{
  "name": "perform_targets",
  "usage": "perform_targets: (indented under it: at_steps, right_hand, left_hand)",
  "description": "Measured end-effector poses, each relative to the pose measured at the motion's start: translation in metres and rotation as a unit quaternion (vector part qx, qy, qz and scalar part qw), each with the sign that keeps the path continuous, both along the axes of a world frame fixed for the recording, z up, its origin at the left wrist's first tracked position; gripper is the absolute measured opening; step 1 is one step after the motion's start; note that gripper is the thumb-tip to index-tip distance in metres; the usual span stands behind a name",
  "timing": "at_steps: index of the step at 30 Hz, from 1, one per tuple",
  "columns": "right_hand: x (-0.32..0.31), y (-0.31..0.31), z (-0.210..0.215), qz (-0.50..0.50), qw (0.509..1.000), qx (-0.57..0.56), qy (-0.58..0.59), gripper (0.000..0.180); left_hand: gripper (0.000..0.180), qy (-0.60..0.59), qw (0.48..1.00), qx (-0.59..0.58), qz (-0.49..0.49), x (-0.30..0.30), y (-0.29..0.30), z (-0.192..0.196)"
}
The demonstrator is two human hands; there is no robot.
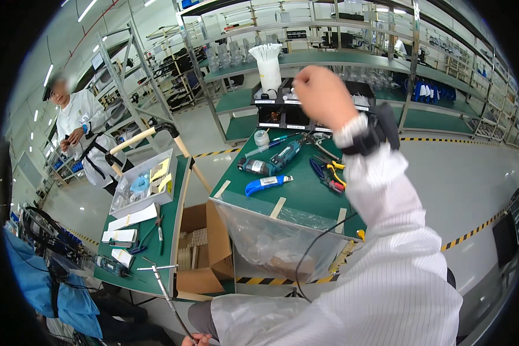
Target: Connecting wire harnesses and securing connectors within an industrial electronic assembly unit.
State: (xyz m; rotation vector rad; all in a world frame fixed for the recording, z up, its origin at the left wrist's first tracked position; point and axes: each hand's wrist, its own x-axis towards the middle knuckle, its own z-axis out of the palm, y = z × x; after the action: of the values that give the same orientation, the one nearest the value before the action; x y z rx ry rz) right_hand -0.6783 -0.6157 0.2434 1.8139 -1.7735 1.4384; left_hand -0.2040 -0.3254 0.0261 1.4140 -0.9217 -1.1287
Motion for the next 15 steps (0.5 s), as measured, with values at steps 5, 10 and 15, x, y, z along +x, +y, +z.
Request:
perform_targets:
  at_steps: [5,10,15]
  right_hand:
    - [-0.109,-0.144,-0.020,-0.172,0.956,0.143,0.191,0.024]
    - [-0.175,-0.227,-0.093,-0.214,0.872,0.313,0.311,0.022]
    - [-0.330,-0.269,-0.091,-0.260,0.752,0.347,0.496,0.025]
  left_hand:
    - [0.012,-0.032,0.999,-0.015,0.026,0.021,-0.011,-0.009]
    - [0.010,-0.067,0.994,0.056,0.072,0.035,-0.015,0.013]
    - [0.009,0.021,0.998,0.008,0.063,0.071,-0.016,-0.035]
